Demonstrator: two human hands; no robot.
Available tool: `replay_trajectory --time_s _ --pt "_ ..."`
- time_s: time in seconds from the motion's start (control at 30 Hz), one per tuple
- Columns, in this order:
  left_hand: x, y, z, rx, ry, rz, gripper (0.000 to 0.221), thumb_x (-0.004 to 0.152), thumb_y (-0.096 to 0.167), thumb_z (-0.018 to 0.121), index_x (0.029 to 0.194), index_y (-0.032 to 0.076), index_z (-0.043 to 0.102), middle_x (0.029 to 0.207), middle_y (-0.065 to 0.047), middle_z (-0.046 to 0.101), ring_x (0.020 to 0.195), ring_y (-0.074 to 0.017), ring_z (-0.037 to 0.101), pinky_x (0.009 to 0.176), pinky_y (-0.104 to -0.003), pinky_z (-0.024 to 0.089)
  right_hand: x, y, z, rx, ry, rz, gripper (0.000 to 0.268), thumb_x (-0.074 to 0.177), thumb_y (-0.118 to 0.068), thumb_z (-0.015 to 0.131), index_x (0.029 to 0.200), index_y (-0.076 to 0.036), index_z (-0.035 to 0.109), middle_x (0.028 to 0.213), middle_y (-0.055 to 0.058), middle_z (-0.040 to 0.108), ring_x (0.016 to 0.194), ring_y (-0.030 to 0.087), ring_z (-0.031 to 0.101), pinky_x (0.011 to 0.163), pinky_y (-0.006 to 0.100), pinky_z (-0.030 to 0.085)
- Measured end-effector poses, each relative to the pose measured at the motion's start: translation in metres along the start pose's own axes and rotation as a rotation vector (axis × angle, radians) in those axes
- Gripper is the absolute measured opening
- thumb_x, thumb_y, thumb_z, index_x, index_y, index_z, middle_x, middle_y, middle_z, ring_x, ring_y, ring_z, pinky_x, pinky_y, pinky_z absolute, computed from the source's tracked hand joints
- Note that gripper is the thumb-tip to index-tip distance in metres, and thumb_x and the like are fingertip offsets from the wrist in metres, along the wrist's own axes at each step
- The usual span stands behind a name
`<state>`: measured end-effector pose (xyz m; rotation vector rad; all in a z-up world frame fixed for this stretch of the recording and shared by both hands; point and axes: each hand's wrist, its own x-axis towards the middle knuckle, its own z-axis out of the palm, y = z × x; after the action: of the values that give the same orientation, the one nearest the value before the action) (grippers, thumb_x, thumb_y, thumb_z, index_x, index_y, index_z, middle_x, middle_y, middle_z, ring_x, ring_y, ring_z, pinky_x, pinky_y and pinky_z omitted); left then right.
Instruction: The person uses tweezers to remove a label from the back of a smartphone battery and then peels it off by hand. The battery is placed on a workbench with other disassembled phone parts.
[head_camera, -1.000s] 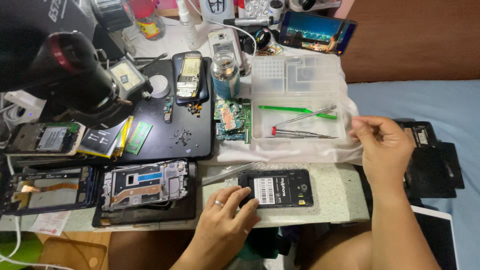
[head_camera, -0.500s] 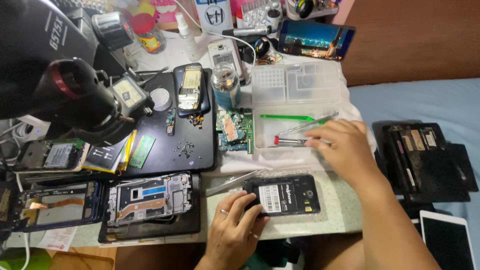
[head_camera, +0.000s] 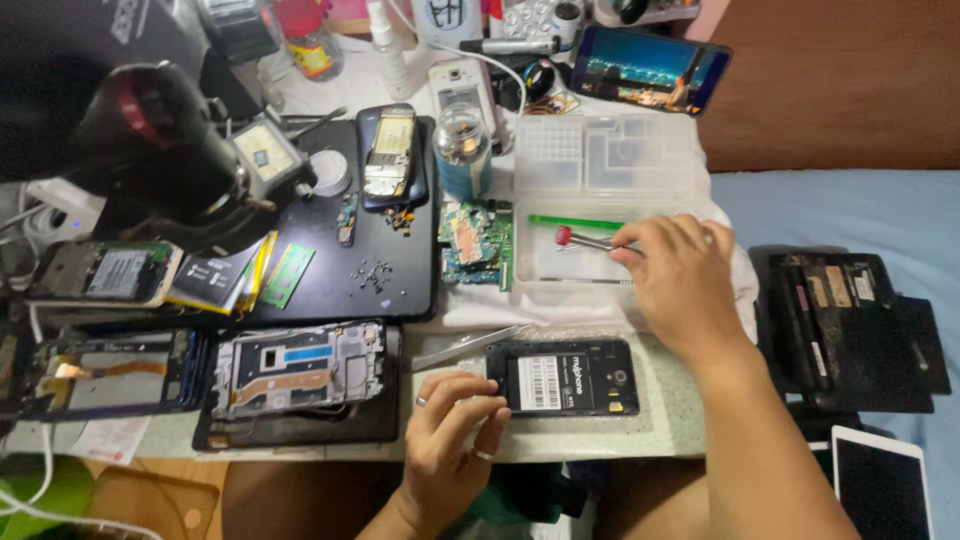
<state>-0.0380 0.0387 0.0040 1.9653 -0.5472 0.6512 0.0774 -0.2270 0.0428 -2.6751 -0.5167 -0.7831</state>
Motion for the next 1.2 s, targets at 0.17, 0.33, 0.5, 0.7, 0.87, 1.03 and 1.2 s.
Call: replay_trajectory --time_s 0.17,0.33,0.5,0.7,0.87,1.03,1.2 --pt "0.0 0.001 -0.003 -0.248 0.094 -0.195 0.041 0.085 0.0 0.079 0.121 -0.003 0.061 0.113 -0.013 0.068 0.09 -0.0179 0.071 0.079 -0.029 0.059 -0.024 -0.048 -0.022 0.291 -0.125 -0.133 0.016 0.09 -0.017 0.074 0.102 -0.012 0.064 0.096 0.002 0.069 0.097 0.024 0.065 0.101 0.046 0.042" --pt "-0.013 -0.01 -0.004 -0.309 0.052 -0.183 0.034 0.088 -0.005 0.077 0.118 -0.002 0.063 0.101 -0.011 0.073 0.082 -0.0142 0.066 0.076 -0.026 0.055 -0.029 -0.092 -0.011 0.395 -0.264 -0.294 0.018 0.085 -0.017 0.076 0.098 -0.013 0.065 0.093 -0.001 0.069 0.094 0.021 0.067 0.099 0.045 0.046" --pt "-0.036 -0.019 0.001 -0.33 0.113 -0.194 0.024 0.093 -0.009 0.073 0.114 0.0 0.066 0.098 -0.011 0.075 0.076 -0.0133 0.065 0.071 -0.023 0.053 -0.027 -0.084 -0.019 0.496 -0.3 -0.206 0.047 0.079 -0.031 0.081 0.118 -0.008 0.067 0.115 0.01 0.069 0.116 0.032 0.061 0.102 0.044 0.042" --pt "-0.031 -0.017 0.002 -0.278 0.153 -0.084 0.024 0.096 -0.007 0.069 0.114 0.0 0.057 0.117 -0.022 0.073 0.089 -0.0184 0.073 0.07 -0.024 0.057 -0.03 -0.059 -0.032 0.295 -0.577 -0.159 0.084 0.06 -0.05 0.089 0.13 -0.013 0.06 0.132 0.008 0.062 0.13 0.032 0.05 0.106 0.046 0.038" --pt "-0.02 -0.004 -0.008 -0.209 0.129 0.033 0.023 0.099 -0.007 0.063 0.117 0.003 0.053 0.123 -0.025 0.069 0.104 -0.0326 0.075 0.086 -0.035 0.062 -0.026 -0.071 -0.034 0.271 -0.648 -0.068 0.084 0.055 -0.027 0.091 0.13 -0.013 0.054 0.127 0.01 0.056 0.12 0.033 0.051 0.101 0.045 0.04" --pt "-0.002 0.009 -0.03 -0.057 0.127 0.129 0.035 0.101 -0.008 0.062 0.126 0.003 0.041 0.118 -0.023 0.069 0.1 -0.0336 0.073 0.085 -0.038 0.062 -0.022 -0.078 -0.035 0.259 -0.725 -0.017 0.084 0.055 -0.022 0.093 0.128 -0.015 0.053 0.121 0.008 0.052 0.114 0.033 0.052 0.099 0.044 0.043" --pt "0.013 0.01 -0.038 0.025 0.086 0.166 0.036 0.099 -0.01 0.063 0.124 0.002 0.041 0.112 -0.023 0.068 0.095 -0.0342 0.073 0.079 -0.039 0.061 -0.022 -0.077 -0.034 0.234 -0.758 -0.011 0.085 0.057 -0.022 0.091 0.132 -0.016 0.052 0.124 0.008 0.05 0.114 0.034 0.053 0.096 0.045 0.044"
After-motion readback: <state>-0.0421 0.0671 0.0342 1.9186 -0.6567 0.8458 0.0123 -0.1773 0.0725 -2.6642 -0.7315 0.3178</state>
